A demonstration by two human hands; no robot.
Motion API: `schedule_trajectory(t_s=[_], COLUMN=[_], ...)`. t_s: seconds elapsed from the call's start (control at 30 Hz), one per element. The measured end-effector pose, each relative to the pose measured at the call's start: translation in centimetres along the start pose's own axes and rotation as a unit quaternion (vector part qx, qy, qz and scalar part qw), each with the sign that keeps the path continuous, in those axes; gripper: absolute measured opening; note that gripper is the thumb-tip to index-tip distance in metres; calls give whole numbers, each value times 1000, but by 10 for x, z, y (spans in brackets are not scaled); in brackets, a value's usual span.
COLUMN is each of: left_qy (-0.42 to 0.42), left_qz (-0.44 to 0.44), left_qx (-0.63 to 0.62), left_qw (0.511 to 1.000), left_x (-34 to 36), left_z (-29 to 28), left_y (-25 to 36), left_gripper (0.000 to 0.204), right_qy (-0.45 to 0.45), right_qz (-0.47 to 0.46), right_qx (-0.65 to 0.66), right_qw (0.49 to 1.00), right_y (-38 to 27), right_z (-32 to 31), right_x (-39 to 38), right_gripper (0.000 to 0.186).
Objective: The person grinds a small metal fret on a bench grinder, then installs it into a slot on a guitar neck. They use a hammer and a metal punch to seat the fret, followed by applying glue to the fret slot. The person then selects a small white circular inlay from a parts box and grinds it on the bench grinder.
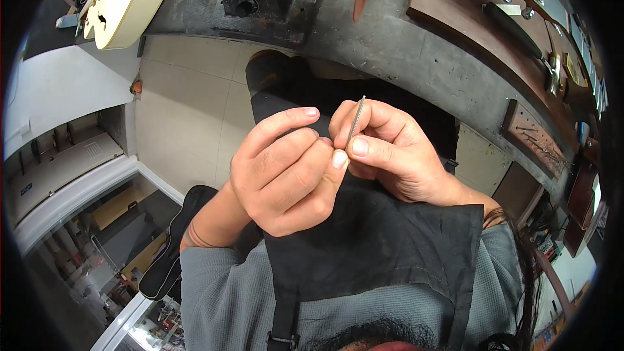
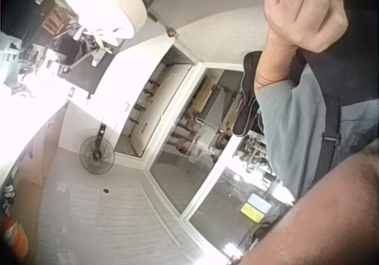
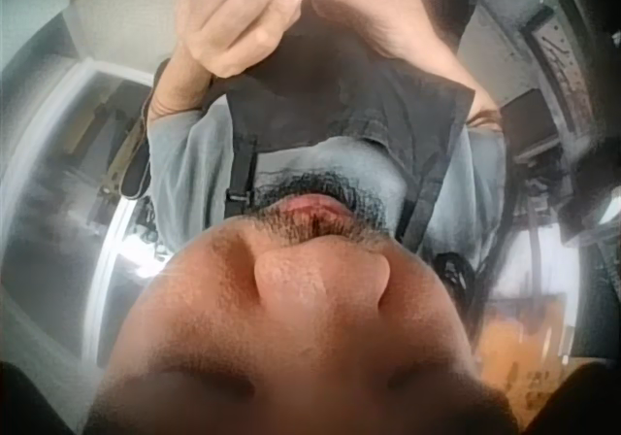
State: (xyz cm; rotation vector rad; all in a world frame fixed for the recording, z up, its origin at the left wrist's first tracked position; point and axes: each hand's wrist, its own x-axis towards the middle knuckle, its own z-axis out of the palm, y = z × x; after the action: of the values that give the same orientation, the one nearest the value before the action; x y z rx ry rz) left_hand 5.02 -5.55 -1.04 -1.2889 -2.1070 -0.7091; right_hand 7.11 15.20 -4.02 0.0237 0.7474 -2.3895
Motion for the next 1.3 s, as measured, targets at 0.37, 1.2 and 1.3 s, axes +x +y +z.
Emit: schedule_trajectory(t_s=[0.37, 1.2, 1.3], left_qy=[125, 64, 58], left_qz=[-284, -310, -332], left_qx=[92, 180, 182], left_qw=[946, 931, 924], left_x=[-36, -4, -4], left_z=[18, 19, 19], left_y=[-85, -122, -123], left_gripper=[37, 26, 35], right_qy=[21, 76, 79], right_qz=[-71, 8, 14], right_qx=[-84, -163, -162], right_qw=[994, 984, 983], right_y=[-1, 3, 3], right_z=[-4, -17, -16], right_x=[4, 8, 8], right_gripper=[16, 16, 16])
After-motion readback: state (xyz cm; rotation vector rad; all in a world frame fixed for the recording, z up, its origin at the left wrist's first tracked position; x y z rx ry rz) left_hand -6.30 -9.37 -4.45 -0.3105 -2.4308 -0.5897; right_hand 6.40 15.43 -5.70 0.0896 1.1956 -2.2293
